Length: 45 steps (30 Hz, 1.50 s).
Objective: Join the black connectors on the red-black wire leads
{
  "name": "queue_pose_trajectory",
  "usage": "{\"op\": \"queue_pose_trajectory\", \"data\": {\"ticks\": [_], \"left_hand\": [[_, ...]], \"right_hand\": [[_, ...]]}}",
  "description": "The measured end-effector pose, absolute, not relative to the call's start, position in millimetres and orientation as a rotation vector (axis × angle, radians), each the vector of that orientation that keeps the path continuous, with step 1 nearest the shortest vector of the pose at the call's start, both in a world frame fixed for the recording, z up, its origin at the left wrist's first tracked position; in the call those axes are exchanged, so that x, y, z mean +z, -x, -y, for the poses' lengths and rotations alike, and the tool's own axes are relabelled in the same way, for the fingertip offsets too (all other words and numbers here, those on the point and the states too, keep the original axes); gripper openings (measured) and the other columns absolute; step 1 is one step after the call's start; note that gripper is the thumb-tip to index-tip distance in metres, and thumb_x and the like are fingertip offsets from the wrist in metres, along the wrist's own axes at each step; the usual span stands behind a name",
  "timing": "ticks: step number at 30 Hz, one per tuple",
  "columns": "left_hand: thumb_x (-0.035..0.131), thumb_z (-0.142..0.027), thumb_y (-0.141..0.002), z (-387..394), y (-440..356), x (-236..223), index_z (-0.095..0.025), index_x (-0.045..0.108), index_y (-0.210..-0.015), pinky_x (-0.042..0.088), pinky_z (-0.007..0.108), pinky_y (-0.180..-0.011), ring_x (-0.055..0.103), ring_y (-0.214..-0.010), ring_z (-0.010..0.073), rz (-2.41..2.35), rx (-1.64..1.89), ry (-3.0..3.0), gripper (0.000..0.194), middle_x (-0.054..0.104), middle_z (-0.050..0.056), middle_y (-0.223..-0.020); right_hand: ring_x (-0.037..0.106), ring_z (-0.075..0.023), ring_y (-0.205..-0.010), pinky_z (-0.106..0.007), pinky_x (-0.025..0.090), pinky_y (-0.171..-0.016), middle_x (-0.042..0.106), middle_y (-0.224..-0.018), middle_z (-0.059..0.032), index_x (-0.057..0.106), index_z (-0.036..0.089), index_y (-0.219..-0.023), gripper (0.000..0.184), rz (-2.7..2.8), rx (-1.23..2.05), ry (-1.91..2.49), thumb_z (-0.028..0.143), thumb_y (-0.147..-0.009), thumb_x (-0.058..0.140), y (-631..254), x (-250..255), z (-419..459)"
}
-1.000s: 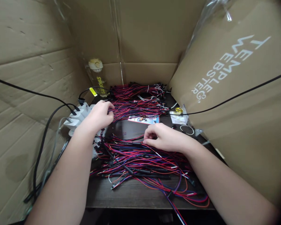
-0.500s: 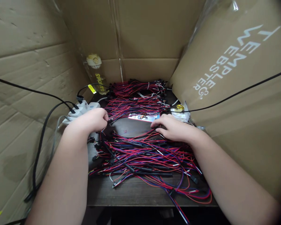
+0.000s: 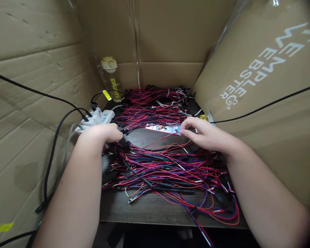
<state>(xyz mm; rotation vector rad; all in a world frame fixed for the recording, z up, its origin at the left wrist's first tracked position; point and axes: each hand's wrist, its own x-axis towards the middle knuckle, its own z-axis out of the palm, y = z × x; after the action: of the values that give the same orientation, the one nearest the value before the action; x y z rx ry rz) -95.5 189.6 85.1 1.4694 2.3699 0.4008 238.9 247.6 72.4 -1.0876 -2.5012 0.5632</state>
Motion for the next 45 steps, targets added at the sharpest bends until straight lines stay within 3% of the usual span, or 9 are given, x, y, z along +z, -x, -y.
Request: {"op": "queue_pose_trajectory", "data": {"ticks": [4, 9, 12, 17, 24, 30, 35, 39, 45], "left_hand": [[0.065, -0.017, -0.067, -189.9, 85.4, 91.3, -0.016, 0.069, -0.074, 0.058, 0.057, -0.076, 0.071, -0.090, 0.0430, -2.220, -0.054, -1.276, 0.008, 0.068, 0.015, -0.082], [0.059, -0.024, -0.072, -191.8, 86.9, 88.0, -0.016, 0.072, -0.080, 0.060, 0.049, -0.072, 0.071, -0.086, 0.0354, -2.106, 0.073, -1.268, 0.017, 0.072, 0.016, -0.096], [0.053, -0.034, -0.080, -193.6, 90.0, 85.6, -0.017, 0.070, -0.074, 0.059, 0.043, -0.069, 0.071, -0.077, 0.0298, -2.056, 0.081, -1.272, 0.025, 0.074, 0.014, -0.092], [0.066, -0.030, -0.068, -197.2, 90.8, 84.0, -0.020, 0.069, -0.067, 0.054, 0.037, -0.073, 0.070, -0.077, 0.0275, -2.075, 0.001, -1.562, 0.010, 0.073, 0.008, -0.078], [0.054, -0.025, -0.071, -194.3, 80.9, 91.2, -0.023, 0.076, -0.105, 0.052, 0.032, -0.076, 0.070, -0.087, 0.0246, -1.994, 0.033, -1.833, 0.040, 0.077, 0.006, -0.100], [0.055, -0.018, -0.076, -189.0, 76.9, 94.6, -0.028, 0.068, -0.132, 0.053, 0.030, -0.083, 0.070, -0.097, 0.0228, -1.827, -0.029, -1.918, 0.059, 0.075, 0.005, -0.116], [0.059, -0.021, -0.079, -193.2, 83.9, 85.8, -0.029, 0.074, -0.116, 0.050, 0.033, -0.091, 0.067, -0.105, 0.0241, -1.742, -0.048, -2.012, 0.041, 0.073, 0.005, -0.117], [0.063, -0.030, -0.081, -193.4, 92.6, 88.4, -0.025, 0.075, -0.099, 0.047, 0.030, -0.078, 0.065, -0.089, 0.0209, -1.682, 0.043, -2.021, 0.022, 0.073, 0.004, -0.100], [0.072, -0.034, -0.075, -187.7, 102.7, 102.2, -0.020, 0.067, -0.084, 0.041, 0.022, -0.061, 0.053, -0.067, 0.0127, -1.397, 0.632, -1.791, 0.017, 0.062, 0.000, -0.074]], "right_hand": [[0.048, -0.0149, -0.066, -0.029, 0.039, -0.061, 0.058, -0.075, -0.0035, 0.058, 0.020, -0.083, 0.028, 2.188, 0.672, 1.058, 0.046, -0.093, 0.058, -233.6, 81.6, -241.5], [0.036, -0.0104, -0.057, -0.027, 0.029, -0.052, 0.045, -0.068, 0.0009, 0.055, 0.021, -0.084, 0.038, 1.879, 0.765, 0.942, 0.057, -0.091, 0.065, -226.2, 87.6, -231.0], [0.035, -0.0096, -0.056, -0.027, 0.026, -0.052, 0.044, -0.068, 0.0014, 0.056, 0.021, -0.085, 0.041, 1.761, 0.757, 0.930, 0.060, -0.091, 0.066, -226.9, 87.3, -231.0], [0.039, -0.0102, -0.059, -0.028, 0.028, -0.054, 0.047, -0.069, 0.0005, 0.058, 0.021, -0.084, 0.042, 1.687, 0.665, 0.907, 0.062, -0.090, 0.067, -231.1, 84.5, -236.9], [0.036, -0.0083, -0.054, -0.027, 0.025, -0.051, 0.047, -0.067, 0.0024, 0.058, 0.020, -0.084, 0.043, 1.656, 0.707, 0.828, 0.061, -0.090, 0.068, -231.8, 84.9, -237.3], [0.035, -0.0078, -0.053, -0.027, 0.023, -0.049, 0.048, -0.067, 0.0022, 0.059, 0.020, -0.085, 0.039, 1.645, 0.747, 0.804, 0.056, -0.091, 0.070, -232.5, 83.3, -238.8], [0.042, -0.0079, -0.059, -0.026, 0.027, -0.054, 0.049, -0.070, 0.0016, 0.061, 0.018, -0.085, 0.034, 1.557, 0.769, 0.736, 0.049, -0.092, 0.072, -236.2, 78.5, -245.6], [0.044, -0.0083, -0.063, -0.025, 0.032, -0.057, 0.050, -0.074, 0.0009, 0.060, 0.019, -0.085, 0.036, 1.493, 0.754, 0.710, 0.052, -0.091, 0.072, -238.4, 75.9, -252.1], [0.041, -0.0097, -0.061, -0.026, 0.029, -0.055, 0.051, -0.071, 0.0003, 0.061, 0.019, -0.082, 0.044, 1.592, 0.802, 0.823, 0.060, -0.085, 0.075, -235.3, 78.1, -250.0]]}}
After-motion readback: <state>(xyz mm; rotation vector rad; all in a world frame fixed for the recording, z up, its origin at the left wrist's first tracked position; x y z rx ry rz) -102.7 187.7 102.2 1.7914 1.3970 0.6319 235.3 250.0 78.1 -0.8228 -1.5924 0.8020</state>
